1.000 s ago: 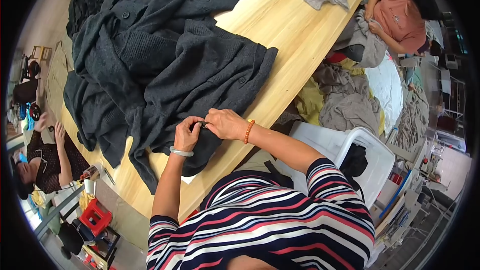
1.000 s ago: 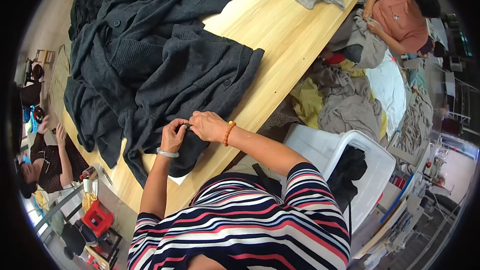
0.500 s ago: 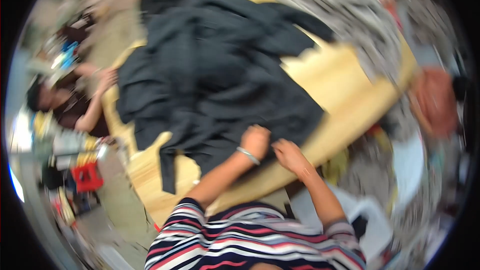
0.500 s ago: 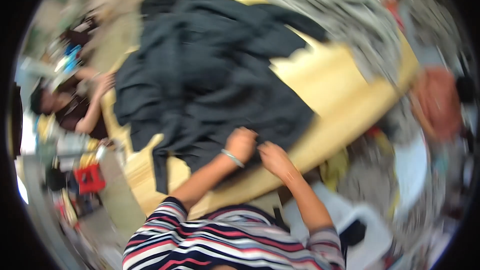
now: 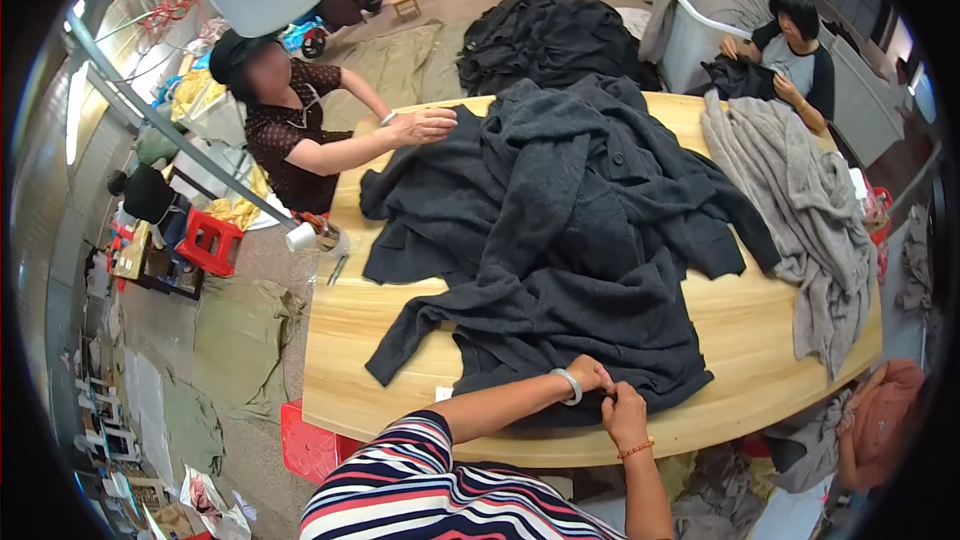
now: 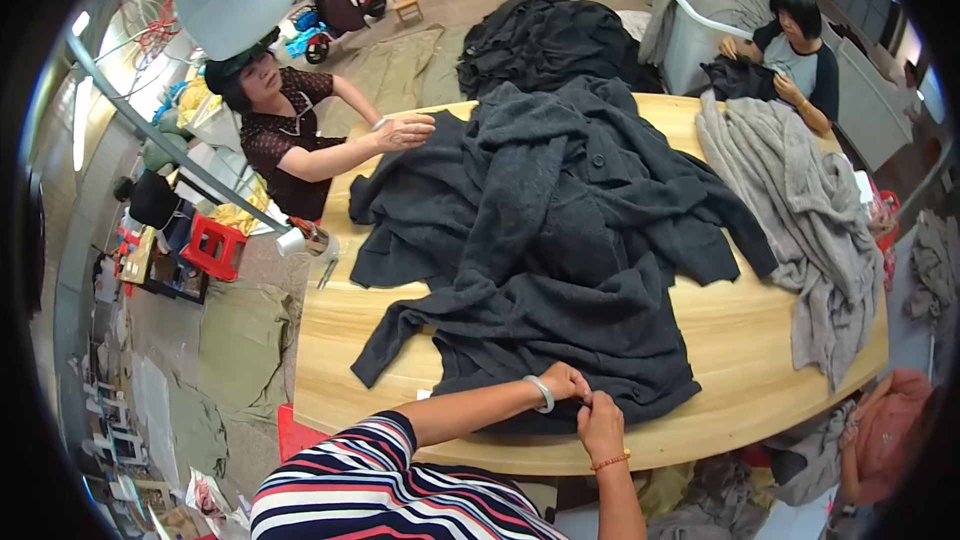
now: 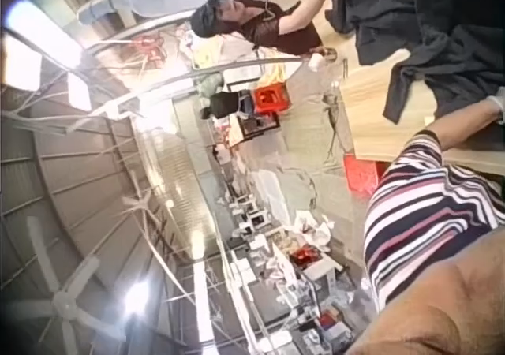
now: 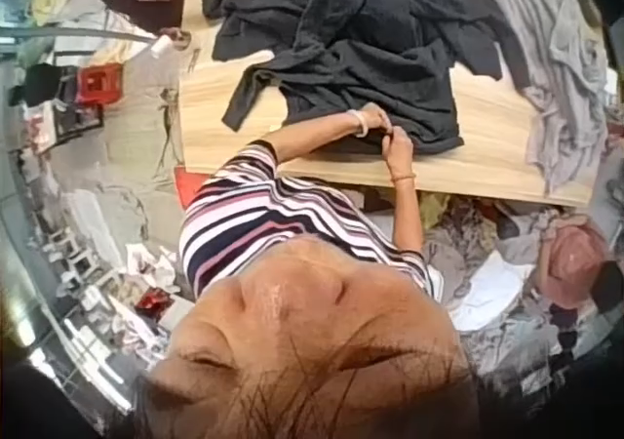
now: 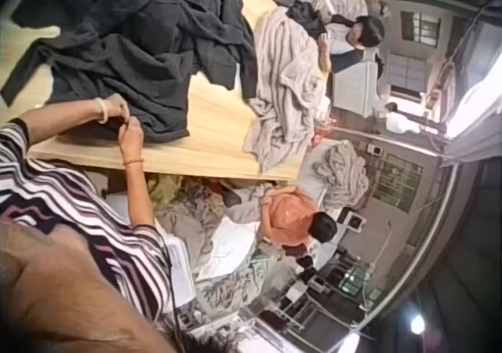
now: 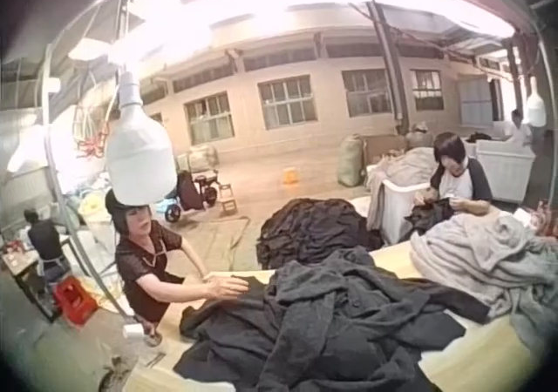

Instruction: Folding and inspecting black garments on a large workbench in a garment factory.

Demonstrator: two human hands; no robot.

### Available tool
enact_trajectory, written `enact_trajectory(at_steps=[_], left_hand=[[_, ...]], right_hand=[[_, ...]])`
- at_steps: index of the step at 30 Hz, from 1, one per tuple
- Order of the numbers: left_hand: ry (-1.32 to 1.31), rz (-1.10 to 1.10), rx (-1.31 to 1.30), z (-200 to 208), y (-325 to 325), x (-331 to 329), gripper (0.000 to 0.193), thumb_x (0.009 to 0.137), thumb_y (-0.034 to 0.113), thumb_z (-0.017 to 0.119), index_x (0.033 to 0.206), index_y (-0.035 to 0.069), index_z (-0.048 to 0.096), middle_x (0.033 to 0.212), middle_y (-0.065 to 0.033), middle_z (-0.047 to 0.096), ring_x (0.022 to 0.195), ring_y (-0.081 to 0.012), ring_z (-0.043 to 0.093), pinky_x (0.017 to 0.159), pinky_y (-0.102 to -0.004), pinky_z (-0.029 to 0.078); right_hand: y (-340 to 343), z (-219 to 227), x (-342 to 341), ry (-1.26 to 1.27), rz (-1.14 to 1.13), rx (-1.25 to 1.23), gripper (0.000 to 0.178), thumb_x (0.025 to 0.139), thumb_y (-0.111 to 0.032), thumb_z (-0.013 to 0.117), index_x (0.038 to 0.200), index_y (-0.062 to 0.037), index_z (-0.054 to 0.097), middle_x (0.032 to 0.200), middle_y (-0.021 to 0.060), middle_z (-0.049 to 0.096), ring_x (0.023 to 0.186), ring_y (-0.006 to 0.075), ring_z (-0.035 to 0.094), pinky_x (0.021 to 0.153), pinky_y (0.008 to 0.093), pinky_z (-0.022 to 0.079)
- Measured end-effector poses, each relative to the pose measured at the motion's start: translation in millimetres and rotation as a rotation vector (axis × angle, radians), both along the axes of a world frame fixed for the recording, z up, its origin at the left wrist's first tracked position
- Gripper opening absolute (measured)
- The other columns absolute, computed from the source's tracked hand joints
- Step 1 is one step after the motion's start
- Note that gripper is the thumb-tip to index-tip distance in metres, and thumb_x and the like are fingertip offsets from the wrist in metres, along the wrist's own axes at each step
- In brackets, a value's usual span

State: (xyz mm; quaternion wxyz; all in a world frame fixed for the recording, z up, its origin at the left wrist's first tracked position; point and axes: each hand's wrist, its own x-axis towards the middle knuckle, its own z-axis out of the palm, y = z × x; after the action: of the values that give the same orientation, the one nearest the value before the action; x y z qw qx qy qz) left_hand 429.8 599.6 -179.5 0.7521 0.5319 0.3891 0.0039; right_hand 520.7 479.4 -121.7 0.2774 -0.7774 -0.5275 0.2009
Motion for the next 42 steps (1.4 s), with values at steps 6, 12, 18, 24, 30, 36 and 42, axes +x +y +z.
enact_trajectory(at_steps=[6, 12, 18, 24, 30, 36, 42], left_hand=[[0.125, 0.009, -0.101, -6, 12, -6, 0.008, 0.074, 0.006, 0.072, 0.078, 0.0, 0.069, 0.075, -0.0062, 0.068, 0.067, -0.0122, 0.061, 0.064, -0.025, 0.05], [0.147, -0.042, -0.208, 3, 15, -8, 0.01, 0.077, 0.006, 0.07, 0.085, 0.0, 0.068, 0.08, -0.0042, 0.066, 0.07, -0.0106, 0.059, 0.064, -0.0219, 0.047], [0.119, -0.098, -0.225, 7, 9, -14, 0.011, 0.078, 0.008, 0.07, 0.086, 0.0, 0.067, 0.08, -0.004, 0.065, 0.07, -0.0099, 0.057, 0.064, -0.0225, 0.046], [-0.266, -0.201, 0.226, 15, -5, -39, 0.021, 0.078, 0.012, 0.067, 0.093, -0.003, 0.065, 0.082, -0.0075, 0.064, 0.078, -0.0174, 0.062, 0.072, -0.0284, 0.049], [-0.254, -0.315, 0.819, 25, -4, -44, 0.015, 0.078, 0.009, 0.061, 0.091, 0.002, 0.066, 0.083, -0.0172, 0.062, 0.078, -0.0351, 0.061, 0.068, -0.038, 0.049], [-0.227, -0.286, 0.826, 37, 4, -45, 0.009, 0.079, 0.005, 0.059, 0.086, 0.003, 0.065, 0.077, -0.0139, 0.06, 0.071, -0.0327, 0.06, 0.063, -0.0378, 0.047], [-0.192, -0.384, 0.818, 33, 1, -34, 0.009, 0.079, 0.005, 0.058, 0.086, 0.003, 0.064, 0.076, -0.0122, 0.06, 0.071, -0.031, 0.06, 0.063, -0.0358, 0.047]], right_hand=[[7, 13, -11, 0.068, -0.081, 0.062, 0.024, 0.076, -0.003, 0.059, 0.1, -0.0021, 0.056, 0.087, 0.0192, 0.063, 0.08, 0.0375, 0.062, 0.071, 0.0431, 0.05], [4, 9, -10, 0.046, -0.06, -0.027, 0.029, 0.075, -0.005, 0.063, 0.103, 0.0012, 0.06, 0.095, 0.0215, 0.063, 0.085, 0.0379, 0.061, 0.076, 0.0424, 0.05], [-3, 11, -9, 0.067, -0.016, -0.041, 0.029, 0.075, -0.006, 0.063, 0.103, 0.0024, 0.06, 0.094, 0.0213, 0.063, 0.085, 0.038, 0.061, 0.076, 0.0424, 0.05], [-6, 14, 0, 0.086, 0.041, -0.023, 0.024, 0.077, -0.009, 0.061, 0.098, 0.0026, 0.06, 0.091, 0.0217, 0.063, 0.085, 0.0388, 0.06, 0.075, 0.0437, 0.05], [-8, -2, 7, 0.192, 0.096, -0.055, 0.025, 0.075, -0.007, 0.062, 0.098, 0.002, 0.064, 0.094, 0.021, 0.064, 0.088, 0.0374, 0.061, 0.08, 0.0411, 0.049], [0, 5, 2, 0.208, 0.1, -0.058, 0.024, 0.077, 0.0, 0.05, 0.098, 0.0015, 0.062, 0.089, 0.0229, 0.062, 0.087, 0.0393, 0.059, 0.078, 0.0452, 0.048], [-11, -7, 4, 0.169, 0.091, -0.133, 0.019, 0.079, -0.004, 0.053, 0.095, -0.0007, 0.063, 0.088, 0.0201, 0.063, 0.086, 0.0364, 0.061, 0.078, 0.0436, 0.049]])
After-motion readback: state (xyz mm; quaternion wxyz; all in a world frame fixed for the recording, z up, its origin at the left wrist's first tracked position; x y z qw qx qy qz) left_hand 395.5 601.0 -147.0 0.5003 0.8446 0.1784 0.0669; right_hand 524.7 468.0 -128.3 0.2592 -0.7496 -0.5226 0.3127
